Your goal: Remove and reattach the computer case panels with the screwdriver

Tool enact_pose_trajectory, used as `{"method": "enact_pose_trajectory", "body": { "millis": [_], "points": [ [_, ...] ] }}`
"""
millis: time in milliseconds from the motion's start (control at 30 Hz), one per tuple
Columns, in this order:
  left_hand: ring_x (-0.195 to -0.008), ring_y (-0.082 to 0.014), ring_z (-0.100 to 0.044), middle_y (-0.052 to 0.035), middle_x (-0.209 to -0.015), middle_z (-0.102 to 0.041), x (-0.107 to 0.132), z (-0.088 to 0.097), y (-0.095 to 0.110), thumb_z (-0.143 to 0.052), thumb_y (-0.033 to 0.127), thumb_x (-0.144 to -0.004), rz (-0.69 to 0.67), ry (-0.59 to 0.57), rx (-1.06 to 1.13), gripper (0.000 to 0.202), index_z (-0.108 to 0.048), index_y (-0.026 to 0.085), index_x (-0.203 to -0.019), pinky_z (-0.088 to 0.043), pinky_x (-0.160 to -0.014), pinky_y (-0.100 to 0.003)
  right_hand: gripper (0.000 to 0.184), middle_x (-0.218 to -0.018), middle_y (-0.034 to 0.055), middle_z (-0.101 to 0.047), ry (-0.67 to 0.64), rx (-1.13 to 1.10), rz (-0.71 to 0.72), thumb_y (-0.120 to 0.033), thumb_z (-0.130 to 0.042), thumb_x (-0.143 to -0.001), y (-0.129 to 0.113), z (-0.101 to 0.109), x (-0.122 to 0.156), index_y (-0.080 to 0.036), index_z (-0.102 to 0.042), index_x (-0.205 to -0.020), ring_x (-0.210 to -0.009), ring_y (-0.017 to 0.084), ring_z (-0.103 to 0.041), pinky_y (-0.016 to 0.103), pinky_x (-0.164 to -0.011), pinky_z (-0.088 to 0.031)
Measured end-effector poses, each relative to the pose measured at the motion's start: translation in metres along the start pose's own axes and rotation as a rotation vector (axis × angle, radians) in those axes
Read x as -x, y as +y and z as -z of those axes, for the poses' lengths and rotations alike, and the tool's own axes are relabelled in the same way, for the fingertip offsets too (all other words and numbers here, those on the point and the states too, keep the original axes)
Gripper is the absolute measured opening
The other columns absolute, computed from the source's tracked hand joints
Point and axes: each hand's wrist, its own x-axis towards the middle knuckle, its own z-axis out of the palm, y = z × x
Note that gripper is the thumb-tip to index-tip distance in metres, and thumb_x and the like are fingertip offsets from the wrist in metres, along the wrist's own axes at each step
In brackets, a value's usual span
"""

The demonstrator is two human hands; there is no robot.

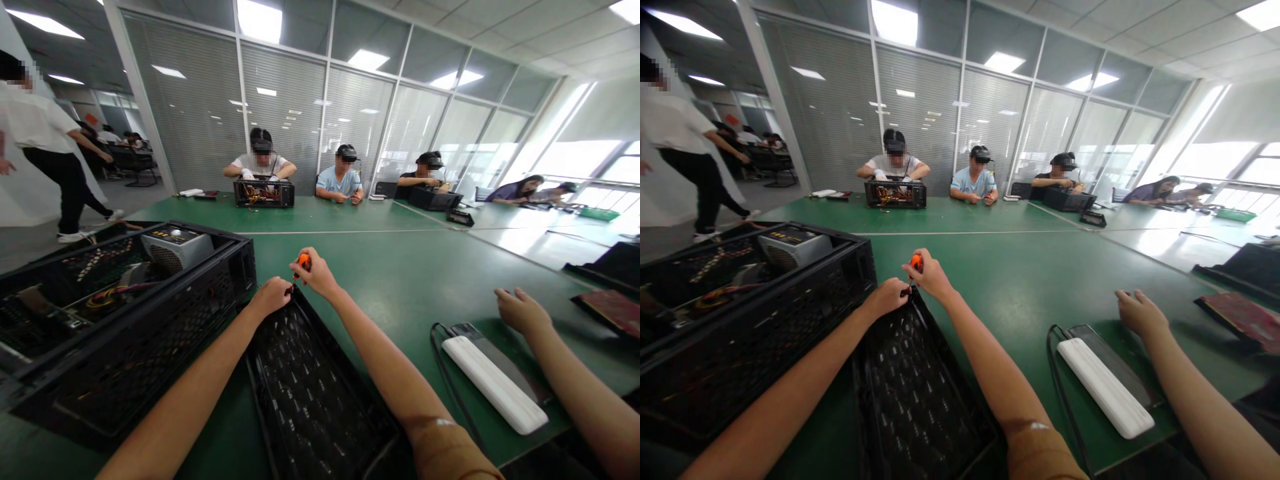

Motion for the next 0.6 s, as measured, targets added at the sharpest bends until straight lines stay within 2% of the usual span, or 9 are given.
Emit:
{"method": "enact_pose_trajectory", "body": {
  "millis": [300, 433, 600],
  "points": [
    [-0.073, -0.0174, -0.058, -0.0063, -0.077, -0.067, -0.002, 0.007, -0.001, -0.049, 0.022, -0.073, -0.005, -0.029, 0.070, 0.020, -0.068, 0.017, -0.080, -0.041, -0.071, -0.027, 0.025, -0.070, -0.0034, -0.054, -0.151, 0.093, 0.112, -0.031, -0.044, -0.082, -0.014, 0.012, 0.001, -0.021, -0.042, -0.105, -0.054, 0.009, -0.050, 0.021, -0.058, -0.039],
    [-0.074, -0.0172, -0.059, -0.0060, -0.078, -0.067, -0.004, 0.004, -0.003, -0.050, 0.021, -0.072, -0.003, -0.018, 0.077, 0.020, -0.068, 0.017, -0.080, -0.041, -0.072, -0.026, 0.026, -0.062, -0.0053, -0.050, -0.106, 0.119, 0.078, -0.038, -0.051, -0.078, -0.012, 0.006, -0.002, -0.020, -0.044, -0.096, -0.052, 0.010, -0.049, 0.021, -0.054, -0.039],
    [-0.071, -0.0169, -0.059, -0.0057, -0.074, -0.067, -0.005, -0.001, -0.005, -0.051, 0.021, -0.071, 0.006, -0.016, 0.087, 0.017, -0.067, 0.017, -0.076, -0.039, -0.066, -0.025, 0.031, -0.076, -0.0025, -0.056, -0.052, 0.055, -0.028, -0.040, -0.052, -0.078, -0.011, -0.004, -0.001, -0.021, -0.039, -0.099, -0.055, 0.010, -0.053, 0.022, -0.054, -0.042]
  ]
}}
